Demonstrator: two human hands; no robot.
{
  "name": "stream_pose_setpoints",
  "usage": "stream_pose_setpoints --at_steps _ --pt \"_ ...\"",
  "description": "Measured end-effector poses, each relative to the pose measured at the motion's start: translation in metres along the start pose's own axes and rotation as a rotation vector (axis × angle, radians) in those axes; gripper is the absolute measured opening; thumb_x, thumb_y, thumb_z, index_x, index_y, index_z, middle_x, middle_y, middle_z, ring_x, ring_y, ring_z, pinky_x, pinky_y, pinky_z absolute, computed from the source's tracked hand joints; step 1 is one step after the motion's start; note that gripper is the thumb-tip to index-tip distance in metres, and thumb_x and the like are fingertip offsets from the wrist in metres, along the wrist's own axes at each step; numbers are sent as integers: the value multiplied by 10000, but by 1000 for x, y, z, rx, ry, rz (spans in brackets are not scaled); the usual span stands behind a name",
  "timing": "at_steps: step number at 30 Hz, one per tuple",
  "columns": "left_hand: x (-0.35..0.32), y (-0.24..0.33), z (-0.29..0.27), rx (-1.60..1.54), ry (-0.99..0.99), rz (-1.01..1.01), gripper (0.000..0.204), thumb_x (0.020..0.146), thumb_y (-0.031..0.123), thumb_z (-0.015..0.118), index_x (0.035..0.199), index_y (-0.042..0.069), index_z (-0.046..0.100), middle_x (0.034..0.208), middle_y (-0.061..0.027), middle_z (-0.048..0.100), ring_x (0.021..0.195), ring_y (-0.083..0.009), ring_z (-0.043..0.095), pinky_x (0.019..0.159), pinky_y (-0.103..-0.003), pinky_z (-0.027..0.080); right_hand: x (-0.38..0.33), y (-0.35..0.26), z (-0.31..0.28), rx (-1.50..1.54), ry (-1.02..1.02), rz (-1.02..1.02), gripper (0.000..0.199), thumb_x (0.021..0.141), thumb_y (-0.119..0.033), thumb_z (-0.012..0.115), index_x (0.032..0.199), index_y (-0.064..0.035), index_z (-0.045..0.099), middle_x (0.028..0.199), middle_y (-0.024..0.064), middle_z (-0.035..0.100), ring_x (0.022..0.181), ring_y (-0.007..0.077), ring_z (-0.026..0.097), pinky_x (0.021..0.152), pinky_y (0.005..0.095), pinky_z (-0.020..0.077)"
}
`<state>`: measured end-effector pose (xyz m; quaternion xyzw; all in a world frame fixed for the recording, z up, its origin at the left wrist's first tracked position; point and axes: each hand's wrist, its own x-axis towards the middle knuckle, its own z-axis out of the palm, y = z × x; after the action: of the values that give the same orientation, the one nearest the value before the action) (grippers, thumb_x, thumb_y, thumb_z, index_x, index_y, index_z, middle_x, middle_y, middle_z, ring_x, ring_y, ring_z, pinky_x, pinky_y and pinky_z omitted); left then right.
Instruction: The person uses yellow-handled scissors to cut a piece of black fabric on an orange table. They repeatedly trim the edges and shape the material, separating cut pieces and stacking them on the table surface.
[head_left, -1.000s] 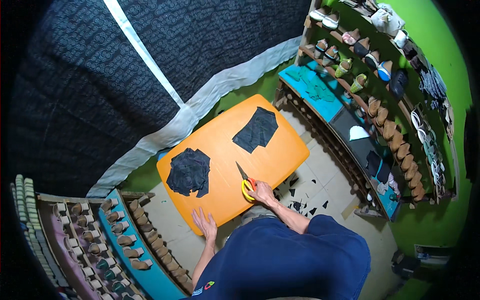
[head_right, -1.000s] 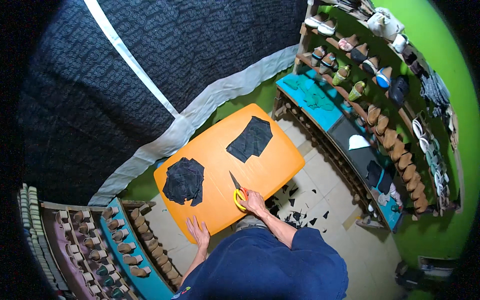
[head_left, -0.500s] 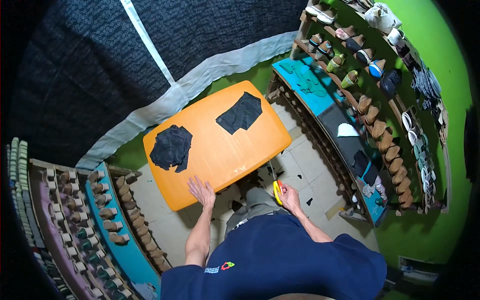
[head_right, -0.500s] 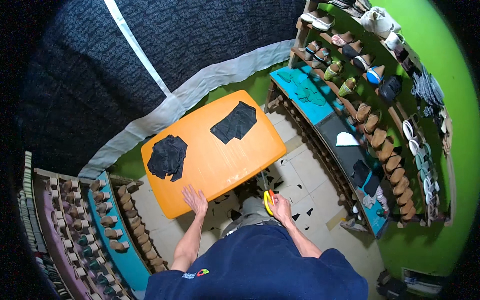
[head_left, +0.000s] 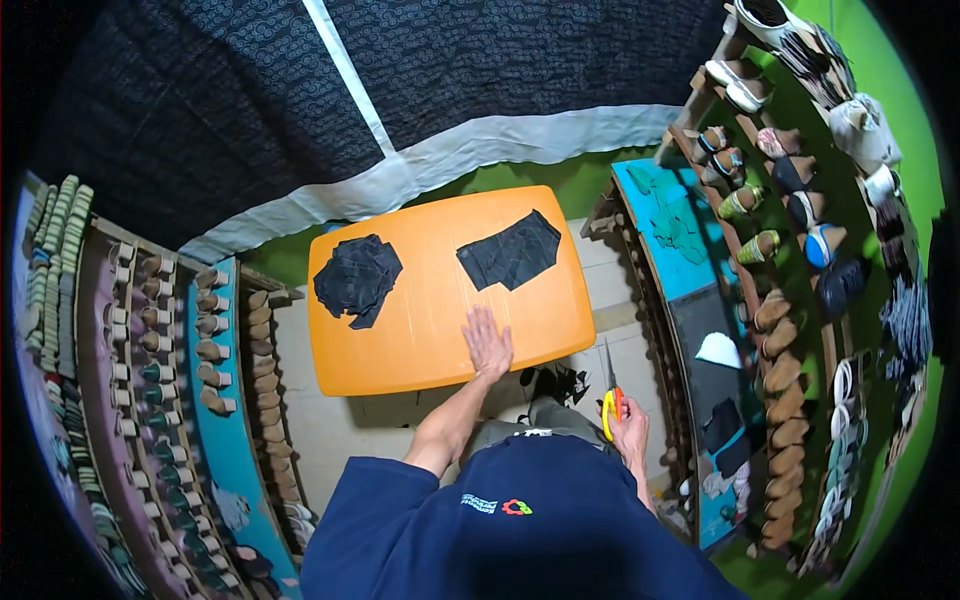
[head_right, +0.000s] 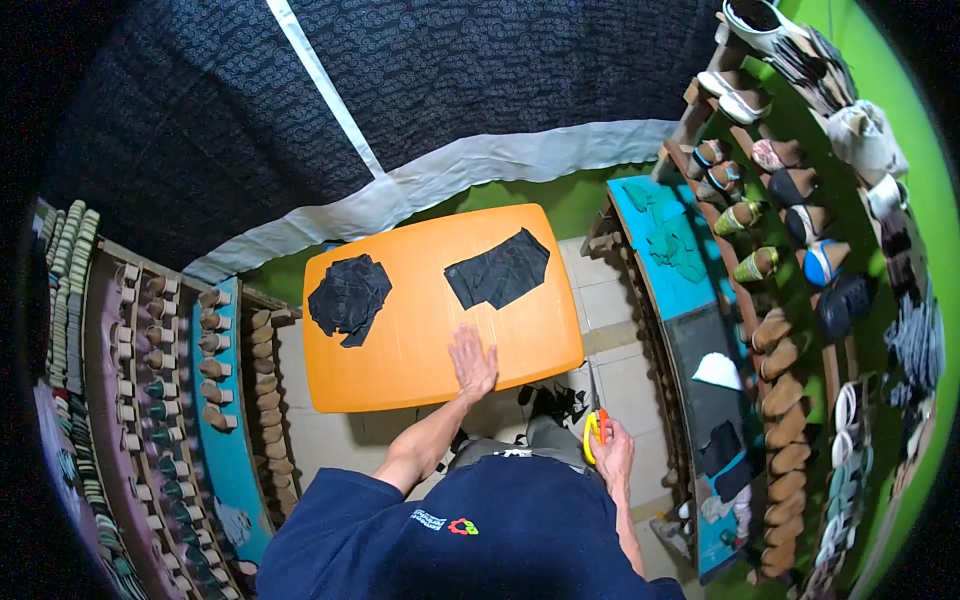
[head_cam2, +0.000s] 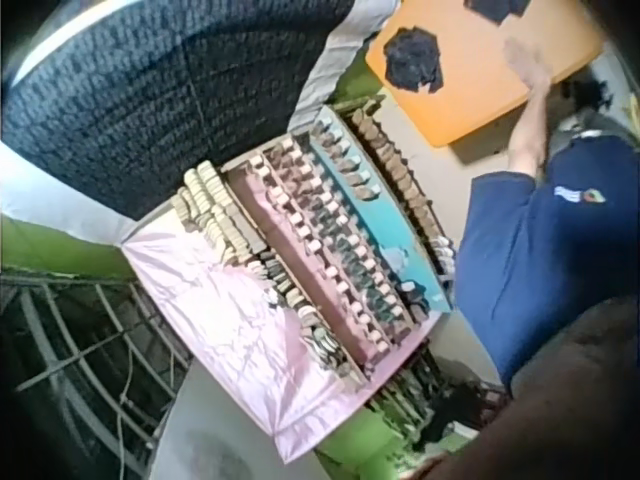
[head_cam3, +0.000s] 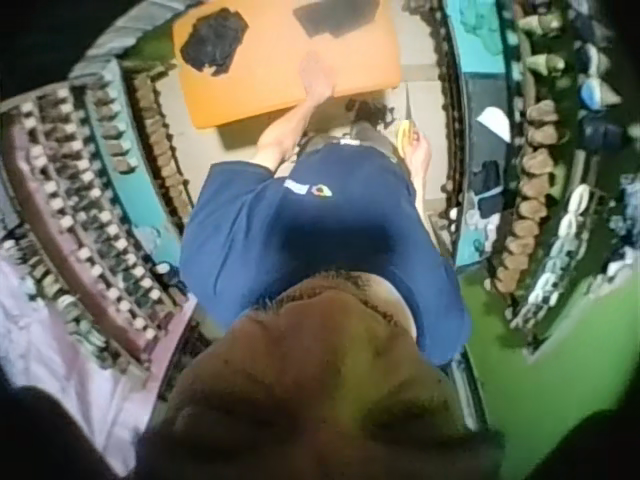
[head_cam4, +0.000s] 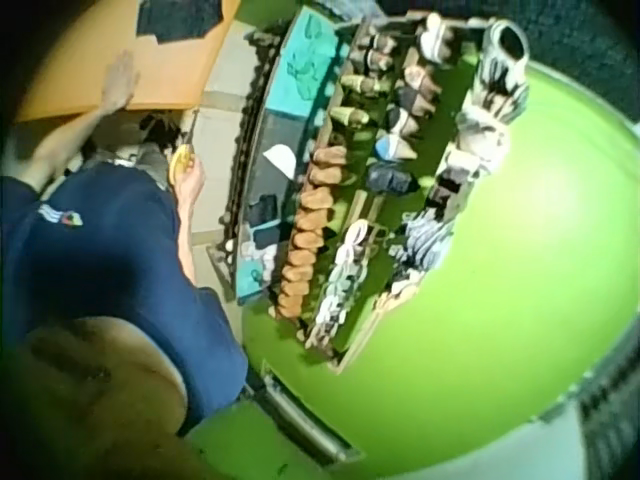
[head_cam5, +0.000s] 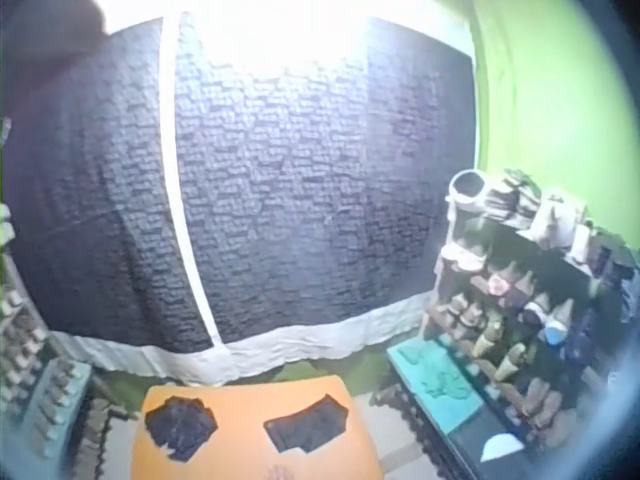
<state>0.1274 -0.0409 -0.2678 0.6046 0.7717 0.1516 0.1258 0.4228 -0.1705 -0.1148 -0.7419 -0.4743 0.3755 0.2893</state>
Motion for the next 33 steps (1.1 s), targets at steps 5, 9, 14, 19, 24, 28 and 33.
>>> stream_pose_setpoints --at_steps 5,9,14,19,24,28,33 --pt "-13 92 35 -3 10 220 651 981 427 452 1546 132 322 1647 -161 131 1524 -360 63 1206 -561 43 56 16 -53 -87 -40 -57 243 827 -126 726 1005 25 659 794 113 723 704 163 684 651 310 525" --pt "-31 137 41 -414 -246 462 426 944 335 581 1312 120 596 1470 -191 442 1407 -352 350 1147 -512 270 96 14 -78 -225 -68 -119 244 826 -128 711 1001 32 655 787 120 703 725 185 691 672 327 530" --pt "5 150 31 -926 -42 -84 216 876 158 705 1064 52 701 1042 -136 710 984 -301 671 901 -366 519 108 -9 -82 -108 -44 -127 230 838 -20 674 1053 51 633 844 127 707 791 186 705 703 311 539" --pt "111 87 65 -1134 596 -849 224 835 99 742 1031 23 664 967 -103 689 893 -223 644 840 -348 513 106 -2 -63 -7 2 -79 342 798 -166 801 1042 29 662 774 98 689 672 157 643 644 316 523" --pt "150 76 34 -1131 625 -1141 525 720 86 851 1154 53 556 1038 -123 644 951 -264 615 875 -378 490 110 -6 -62 -184 -51 -143 321 823 -177 751 1060 20 662 853 153 719 747 220 699 693 343 541" --pt "164 87 18 -1010 524 -1299 637 649 99 885 1185 78 542 1114 -152 646 1041 -318 609 943 -412 470 112 -16 -50 -237 2 -154 337 808 -202 748 1068 -2 668 884 163 726 803 282 710 744 378 543" --pt "183 63 24 -1043 463 -1281 577 621 33 834 1142 70 588 1143 -163 654 1018 -296 611 915 -401 478 116 -29 -9 -85 20 -112 340 797 -217 756 1061 -19 674 896 169 728 817 308 714 750 394 544"
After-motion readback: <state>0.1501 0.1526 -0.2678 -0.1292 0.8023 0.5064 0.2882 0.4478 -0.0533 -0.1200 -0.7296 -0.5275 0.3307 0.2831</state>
